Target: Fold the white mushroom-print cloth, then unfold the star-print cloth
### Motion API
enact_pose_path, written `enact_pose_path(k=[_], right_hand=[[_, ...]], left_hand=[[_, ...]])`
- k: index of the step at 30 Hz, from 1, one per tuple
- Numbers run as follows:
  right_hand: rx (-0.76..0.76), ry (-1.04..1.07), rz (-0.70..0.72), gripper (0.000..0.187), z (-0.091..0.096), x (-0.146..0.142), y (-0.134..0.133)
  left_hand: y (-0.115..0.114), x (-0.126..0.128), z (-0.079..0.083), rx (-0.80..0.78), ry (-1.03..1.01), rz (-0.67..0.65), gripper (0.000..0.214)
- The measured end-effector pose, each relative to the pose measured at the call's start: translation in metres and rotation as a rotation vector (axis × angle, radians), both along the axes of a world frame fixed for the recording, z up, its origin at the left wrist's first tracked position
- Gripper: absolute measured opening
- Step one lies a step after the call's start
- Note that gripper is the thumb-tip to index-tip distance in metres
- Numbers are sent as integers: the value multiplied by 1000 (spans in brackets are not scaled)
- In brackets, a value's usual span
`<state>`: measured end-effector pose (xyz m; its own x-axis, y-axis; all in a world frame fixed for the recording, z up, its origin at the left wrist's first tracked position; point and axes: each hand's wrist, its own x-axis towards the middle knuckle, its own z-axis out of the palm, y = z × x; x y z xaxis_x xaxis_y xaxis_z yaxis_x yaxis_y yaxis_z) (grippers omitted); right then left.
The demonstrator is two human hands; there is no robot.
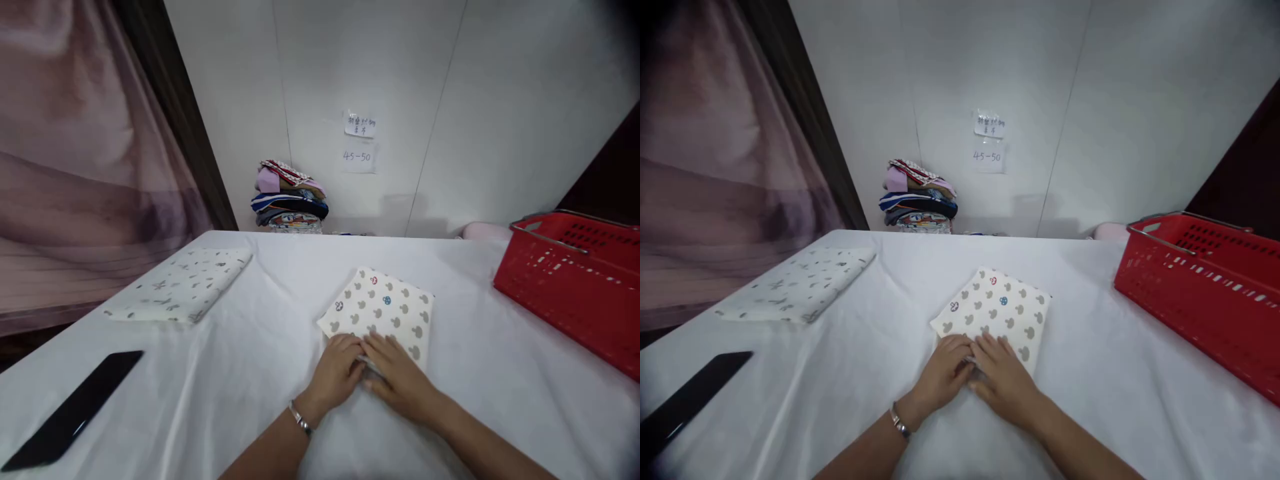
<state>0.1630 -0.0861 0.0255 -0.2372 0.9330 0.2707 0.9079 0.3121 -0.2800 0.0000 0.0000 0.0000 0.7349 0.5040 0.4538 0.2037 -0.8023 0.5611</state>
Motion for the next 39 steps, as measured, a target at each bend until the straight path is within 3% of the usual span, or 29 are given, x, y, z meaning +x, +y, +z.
enact_pose_path(k=[3, 6, 8, 12, 14, 18, 24, 31, 35, 39], right_hand=[[15, -185, -15, 61, -36, -3, -5], [46, -252, -34, 55, -37, -5, -9], [49, -272, -37, 53, -34, -5, -9], [69, -248, -28, 50, -35, -1, -8], [94, -203, -18, 48, -37, 4, -9], [146, -115, -46, 42, -36, 17, -14], [160, -144, 9, 55, -48, 40, -28], [229, -118, 13, 63, -62, 51, -40], [187, -63, 5, 60, -56, 44, -40], [75, 141, -12, 48, -40, 49, -37]], left_hand=[[-1, -1, 3, 22, -3, 26, 21], [7, -7, 2, 40, -61, 151, 17], [18, -14, -2, 2, -141, 313, 14], [43, -27, -12, -330, -274, 686, 20], [50, -31, -15, -524, -285, 752, 28], [50, -28, -11, -644, -254, 698, 30], [50, -21, -1, -582, -93, 664, 15], [51, -19, -10, -563, -77, 650, 15], [50, -15, -7, -565, -40, 655, 31], [51, -10, 0, -457, 154, 648, 41]])
